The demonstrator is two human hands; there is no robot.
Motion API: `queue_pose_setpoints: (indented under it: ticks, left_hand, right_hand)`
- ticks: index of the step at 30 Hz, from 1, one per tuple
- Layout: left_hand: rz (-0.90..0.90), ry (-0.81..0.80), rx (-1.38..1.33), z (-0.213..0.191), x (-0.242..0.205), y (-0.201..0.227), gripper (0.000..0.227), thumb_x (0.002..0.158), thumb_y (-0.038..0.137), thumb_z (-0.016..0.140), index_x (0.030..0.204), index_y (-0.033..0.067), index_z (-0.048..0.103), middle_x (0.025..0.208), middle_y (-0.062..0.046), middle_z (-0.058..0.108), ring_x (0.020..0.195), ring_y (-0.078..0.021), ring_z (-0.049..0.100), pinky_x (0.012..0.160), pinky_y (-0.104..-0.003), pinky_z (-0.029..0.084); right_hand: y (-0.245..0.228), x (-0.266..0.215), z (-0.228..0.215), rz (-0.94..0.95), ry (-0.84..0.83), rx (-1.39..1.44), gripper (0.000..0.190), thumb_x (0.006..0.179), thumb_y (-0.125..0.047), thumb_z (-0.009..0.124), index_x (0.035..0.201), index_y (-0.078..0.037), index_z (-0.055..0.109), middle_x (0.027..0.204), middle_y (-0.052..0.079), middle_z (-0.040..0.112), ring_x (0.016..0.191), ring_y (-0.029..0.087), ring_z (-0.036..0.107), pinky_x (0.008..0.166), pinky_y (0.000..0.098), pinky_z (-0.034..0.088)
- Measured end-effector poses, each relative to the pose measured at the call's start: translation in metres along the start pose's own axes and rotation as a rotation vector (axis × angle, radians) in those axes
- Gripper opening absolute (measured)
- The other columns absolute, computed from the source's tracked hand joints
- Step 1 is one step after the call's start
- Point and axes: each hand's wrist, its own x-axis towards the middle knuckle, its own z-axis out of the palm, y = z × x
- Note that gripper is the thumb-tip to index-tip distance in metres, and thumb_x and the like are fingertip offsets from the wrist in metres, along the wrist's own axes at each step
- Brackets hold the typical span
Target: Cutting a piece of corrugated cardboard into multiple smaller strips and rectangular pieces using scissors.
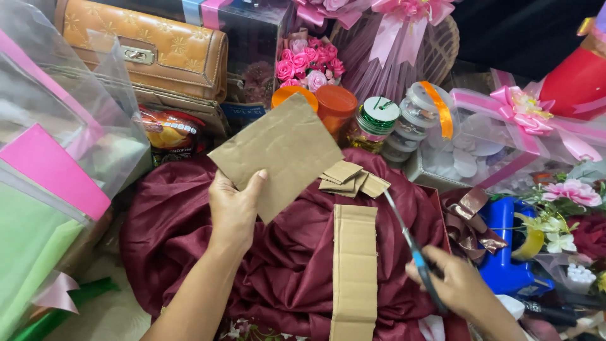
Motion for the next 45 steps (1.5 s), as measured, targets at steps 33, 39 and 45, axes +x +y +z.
queue_pose_setpoints:
  ticks: [33, 39, 45]
  left_hand:
    - [0.017, 0.163, 0.371, -0.015, 0.020, -0.006, 0.026, 0.088, 0.008, 0.074, 0.112, 0.0091, 0.066, 0.105, -0.015, 0.077, 0.099, -0.0258, 0.074, 0.083, -0.044, 0.061]
    - [-0.026, 0.075, 0.165, -0.007, 0.014, -0.005, 0.030, 0.091, 0.005, 0.073, 0.119, 0.0089, 0.064, 0.111, -0.011, 0.075, 0.100, -0.0205, 0.070, 0.090, -0.044, 0.059]
    - [-0.072, -0.030, 0.050, -0.003, 0.006, 0.003, 0.030, 0.091, 0.002, 0.072, 0.119, 0.0082, 0.063, 0.111, -0.008, 0.074, 0.098, -0.0198, 0.071, 0.090, -0.042, 0.061]
  right_hand:
    - [-0.111, 0.156, 0.023, -0.520, 0.454, -0.351, 0.035, 0.085, -0.035, 0.060, 0.111, -0.013, 0.066, 0.105, 0.016, 0.064, 0.111, 0.041, 0.064, 0.095, 0.0509, 0.052]
    - [-0.120, 0.120, 0.025, -0.418, 0.107, 0.607, 0.021, 0.093, -0.014, 0.065, 0.112, -0.006, 0.068, 0.079, 0.008, 0.065, 0.057, 0.015, 0.065, 0.046, 0.0204, 0.049]
    - [-0.119, 0.129, 0.047, -0.516, -0.078, 0.732, 0.018, 0.095, -0.006, 0.062, 0.110, 0.002, 0.067, 0.080, 0.015, 0.069, 0.061, 0.021, 0.074, 0.050, 0.0255, 0.060]
